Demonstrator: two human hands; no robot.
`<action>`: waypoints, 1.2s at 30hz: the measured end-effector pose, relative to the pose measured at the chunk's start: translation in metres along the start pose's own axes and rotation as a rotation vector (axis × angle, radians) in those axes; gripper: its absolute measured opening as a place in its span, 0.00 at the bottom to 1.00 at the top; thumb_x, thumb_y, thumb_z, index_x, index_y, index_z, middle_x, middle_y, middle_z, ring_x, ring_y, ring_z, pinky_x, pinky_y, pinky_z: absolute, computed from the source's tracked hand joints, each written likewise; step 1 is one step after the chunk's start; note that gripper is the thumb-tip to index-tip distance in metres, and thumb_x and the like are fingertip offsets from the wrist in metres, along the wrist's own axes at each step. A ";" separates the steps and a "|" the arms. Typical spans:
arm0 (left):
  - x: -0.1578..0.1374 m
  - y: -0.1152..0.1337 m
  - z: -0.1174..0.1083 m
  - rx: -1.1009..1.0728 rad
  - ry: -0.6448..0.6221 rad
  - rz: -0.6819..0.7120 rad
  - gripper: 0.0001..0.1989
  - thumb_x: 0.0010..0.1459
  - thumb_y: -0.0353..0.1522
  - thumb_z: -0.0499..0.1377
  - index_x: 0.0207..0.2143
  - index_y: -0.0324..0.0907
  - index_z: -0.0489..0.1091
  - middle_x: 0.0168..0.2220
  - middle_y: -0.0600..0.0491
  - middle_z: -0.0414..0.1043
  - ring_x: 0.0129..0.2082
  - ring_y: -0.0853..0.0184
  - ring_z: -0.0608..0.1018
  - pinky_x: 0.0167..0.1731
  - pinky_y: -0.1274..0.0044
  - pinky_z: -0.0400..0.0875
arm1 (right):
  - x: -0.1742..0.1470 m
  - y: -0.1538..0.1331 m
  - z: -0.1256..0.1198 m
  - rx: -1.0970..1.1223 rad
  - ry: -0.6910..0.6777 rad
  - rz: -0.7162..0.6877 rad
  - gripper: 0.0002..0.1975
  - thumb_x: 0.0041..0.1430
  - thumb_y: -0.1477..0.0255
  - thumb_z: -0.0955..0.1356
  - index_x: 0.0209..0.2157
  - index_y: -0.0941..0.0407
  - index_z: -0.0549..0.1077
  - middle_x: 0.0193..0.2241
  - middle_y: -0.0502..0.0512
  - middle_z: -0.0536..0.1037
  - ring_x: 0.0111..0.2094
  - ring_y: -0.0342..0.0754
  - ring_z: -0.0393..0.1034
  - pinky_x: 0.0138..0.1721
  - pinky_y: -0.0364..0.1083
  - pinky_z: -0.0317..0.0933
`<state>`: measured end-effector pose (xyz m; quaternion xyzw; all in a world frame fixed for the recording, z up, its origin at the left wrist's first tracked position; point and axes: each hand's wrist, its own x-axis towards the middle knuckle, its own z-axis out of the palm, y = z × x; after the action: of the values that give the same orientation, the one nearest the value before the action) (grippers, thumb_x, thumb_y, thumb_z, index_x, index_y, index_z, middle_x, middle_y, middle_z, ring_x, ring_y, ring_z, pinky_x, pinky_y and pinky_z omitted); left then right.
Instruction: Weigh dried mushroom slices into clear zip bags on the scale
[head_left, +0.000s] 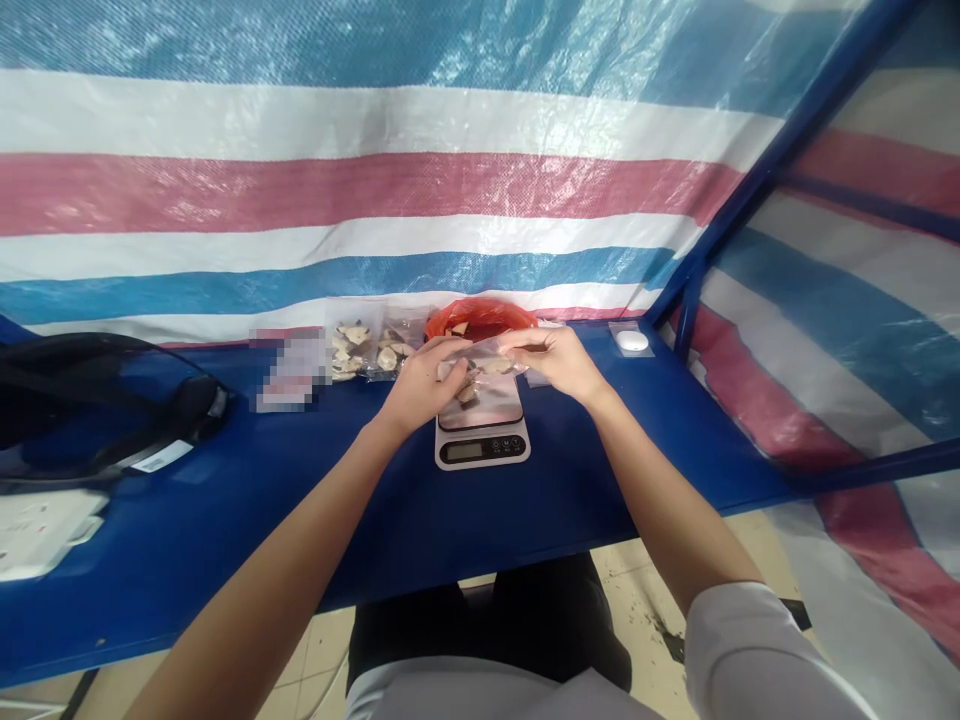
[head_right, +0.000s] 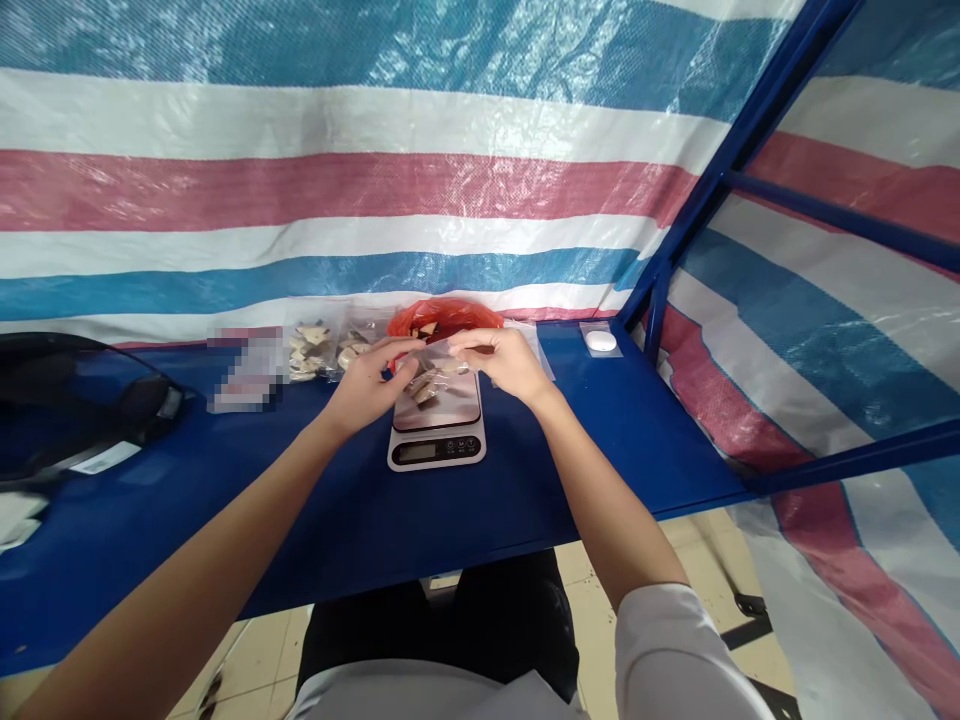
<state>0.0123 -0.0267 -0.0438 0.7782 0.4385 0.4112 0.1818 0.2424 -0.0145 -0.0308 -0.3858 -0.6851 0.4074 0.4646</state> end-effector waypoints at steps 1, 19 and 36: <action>0.005 0.002 -0.001 -0.024 0.010 -0.010 0.18 0.62 0.37 0.55 0.51 0.41 0.76 0.55 0.45 0.77 0.56 0.57 0.77 0.60 0.66 0.68 | 0.002 -0.005 -0.001 -0.016 -0.018 -0.018 0.12 0.52 0.63 0.76 0.38 0.53 0.84 0.41 0.52 0.85 0.44 0.54 0.80 0.48 0.53 0.75; 0.016 -0.010 0.005 -0.754 0.010 -0.437 0.16 0.51 0.44 0.70 0.33 0.41 0.79 0.38 0.48 0.82 0.37 0.64 0.81 0.41 0.73 0.76 | 0.018 -0.003 -0.003 -0.035 -0.009 -0.146 0.11 0.54 0.64 0.75 0.39 0.52 0.84 0.42 0.52 0.85 0.46 0.53 0.80 0.55 0.54 0.71; 0.014 -0.016 0.021 -0.739 0.340 -0.423 0.17 0.50 0.45 0.68 0.28 0.40 0.75 0.26 0.54 0.75 0.24 0.72 0.73 0.27 0.79 0.69 | 0.021 0.040 0.038 0.300 0.174 0.154 0.19 0.46 0.52 0.77 0.31 0.53 0.82 0.31 0.51 0.83 0.37 0.50 0.78 0.39 0.49 0.77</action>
<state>0.0247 -0.0049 -0.0597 0.4759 0.4352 0.6160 0.4525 0.2066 0.0122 -0.0694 -0.3971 -0.5423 0.5046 0.5418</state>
